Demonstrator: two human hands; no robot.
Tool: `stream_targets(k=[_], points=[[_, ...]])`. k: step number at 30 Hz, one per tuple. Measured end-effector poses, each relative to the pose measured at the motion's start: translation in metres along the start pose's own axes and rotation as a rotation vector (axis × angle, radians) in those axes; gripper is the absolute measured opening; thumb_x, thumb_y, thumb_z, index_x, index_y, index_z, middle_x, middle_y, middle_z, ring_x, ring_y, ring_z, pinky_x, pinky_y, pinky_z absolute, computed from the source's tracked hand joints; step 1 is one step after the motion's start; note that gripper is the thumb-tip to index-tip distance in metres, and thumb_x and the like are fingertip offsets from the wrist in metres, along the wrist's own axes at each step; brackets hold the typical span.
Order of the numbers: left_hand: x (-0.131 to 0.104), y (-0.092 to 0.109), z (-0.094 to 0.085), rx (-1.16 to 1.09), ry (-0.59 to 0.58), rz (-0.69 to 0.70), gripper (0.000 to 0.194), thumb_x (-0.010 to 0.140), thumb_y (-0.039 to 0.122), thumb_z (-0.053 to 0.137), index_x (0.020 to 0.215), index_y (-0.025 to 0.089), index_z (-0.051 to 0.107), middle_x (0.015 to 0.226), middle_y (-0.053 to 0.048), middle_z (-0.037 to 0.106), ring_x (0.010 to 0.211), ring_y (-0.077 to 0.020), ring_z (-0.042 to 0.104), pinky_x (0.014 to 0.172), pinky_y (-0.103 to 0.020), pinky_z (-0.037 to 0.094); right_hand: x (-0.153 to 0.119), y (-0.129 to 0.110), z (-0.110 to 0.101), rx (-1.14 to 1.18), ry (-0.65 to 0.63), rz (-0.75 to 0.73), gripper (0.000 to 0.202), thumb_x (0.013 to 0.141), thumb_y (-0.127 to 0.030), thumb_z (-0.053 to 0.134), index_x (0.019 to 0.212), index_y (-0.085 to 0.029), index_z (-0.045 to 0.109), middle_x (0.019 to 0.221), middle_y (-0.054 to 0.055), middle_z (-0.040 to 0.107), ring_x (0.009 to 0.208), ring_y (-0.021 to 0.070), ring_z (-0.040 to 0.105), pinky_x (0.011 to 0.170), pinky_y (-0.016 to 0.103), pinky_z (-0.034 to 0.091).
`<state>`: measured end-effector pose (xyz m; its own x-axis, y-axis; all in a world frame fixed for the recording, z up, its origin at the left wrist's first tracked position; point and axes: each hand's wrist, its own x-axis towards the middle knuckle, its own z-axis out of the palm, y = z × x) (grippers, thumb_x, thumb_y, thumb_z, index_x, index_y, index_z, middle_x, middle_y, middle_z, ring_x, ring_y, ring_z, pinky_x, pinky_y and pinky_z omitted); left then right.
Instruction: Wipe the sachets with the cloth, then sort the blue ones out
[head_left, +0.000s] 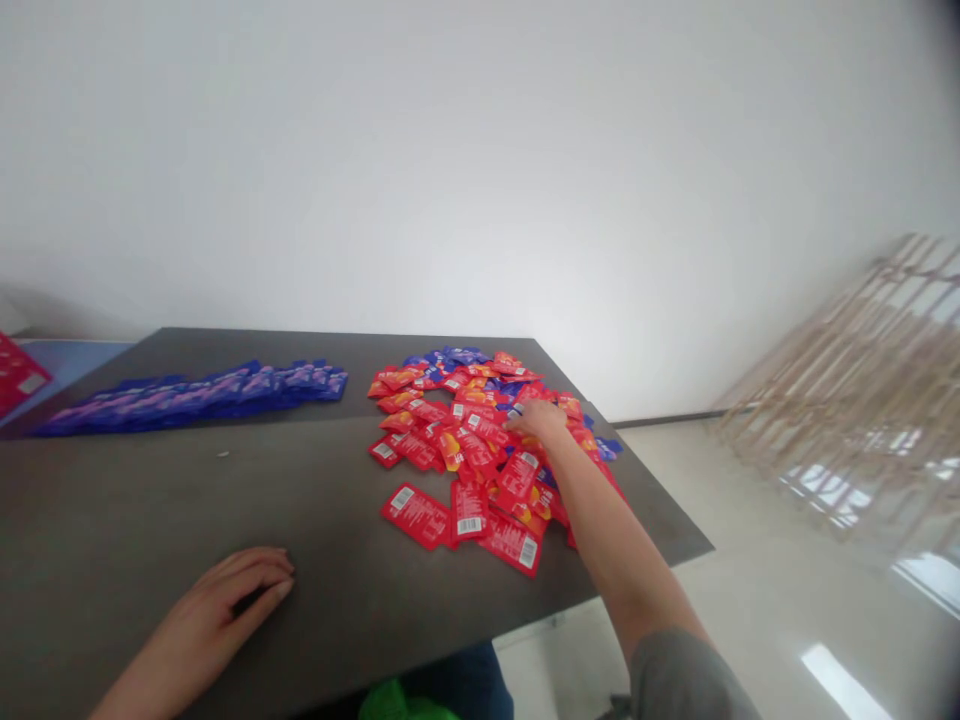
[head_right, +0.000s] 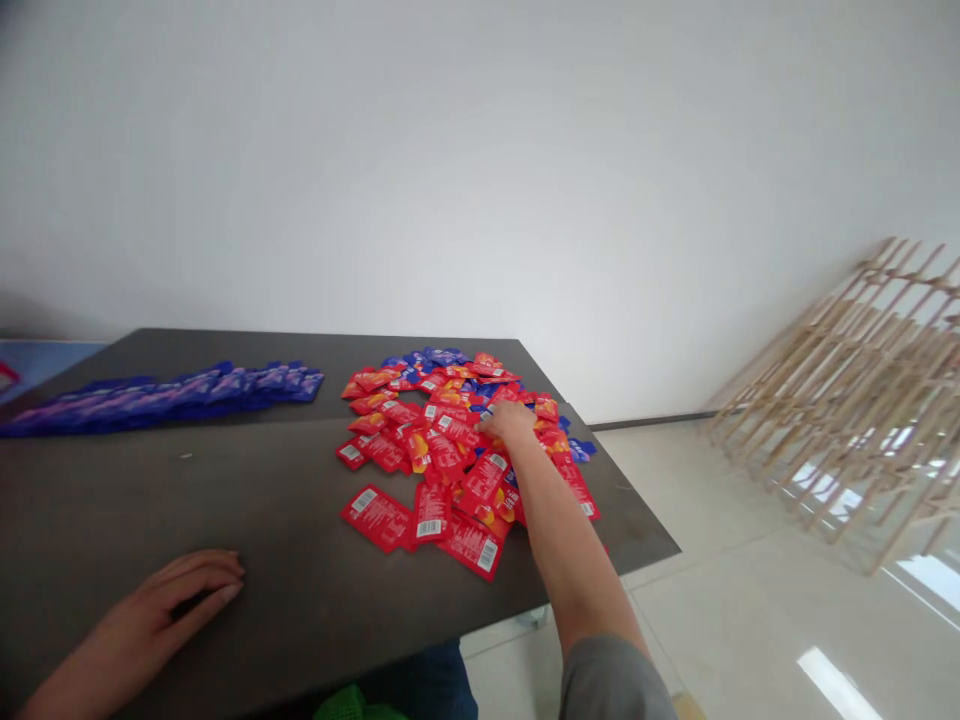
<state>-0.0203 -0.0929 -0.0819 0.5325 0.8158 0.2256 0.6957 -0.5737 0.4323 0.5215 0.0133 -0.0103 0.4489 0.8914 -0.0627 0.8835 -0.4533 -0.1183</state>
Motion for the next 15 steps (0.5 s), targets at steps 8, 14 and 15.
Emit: stream_targets(k=[8, 14, 15], points=[[0.000, 0.022, -0.007, -0.058, -0.002, -0.034, 0.028, 0.094, 0.050, 0.059, 0.092, 0.027, 0.076, 0.109, -0.002, 0.076, 0.111, -0.0236, 0.069, 0.100, -0.034, 0.056, 0.012, -0.019, 0.013, 0.068, -0.012, -0.073, 0.039, 0.077, -0.040, 0.077, 0.106, -0.014, 0.074, 0.106, 0.016, 0.074, 0.098, 0.0273, 0.071, 0.078, 0.029, 0.051], [0.000, 0.029, -0.007, -0.112, -0.002, -0.042, 0.025, 0.096, 0.044, 0.057, 0.092, 0.027, 0.075, 0.109, -0.003, 0.075, 0.114, -0.0243, 0.067, 0.102, -0.036, 0.054, 0.013, -0.017, 0.009, 0.139, 0.003, -0.102, 0.014, 0.081, -0.029, 0.074, 0.080, -0.015, 0.072, 0.074, 0.003, 0.071, 0.069, 0.0157, 0.067, 0.063, 0.023, 0.046], [-0.001, 0.031, -0.007, -0.117, -0.003, -0.047, 0.024, 0.096, 0.043, 0.057, 0.092, 0.027, 0.074, 0.109, -0.003, 0.075, 0.115, -0.0245, 0.066, 0.103, -0.036, 0.053, 0.012, -0.018, 0.006, 0.150, 0.015, -0.109, 0.012, 0.080, -0.026, 0.075, 0.078, -0.015, 0.071, 0.072, 0.001, 0.070, 0.067, 0.0146, 0.066, 0.062, 0.022, 0.046]])
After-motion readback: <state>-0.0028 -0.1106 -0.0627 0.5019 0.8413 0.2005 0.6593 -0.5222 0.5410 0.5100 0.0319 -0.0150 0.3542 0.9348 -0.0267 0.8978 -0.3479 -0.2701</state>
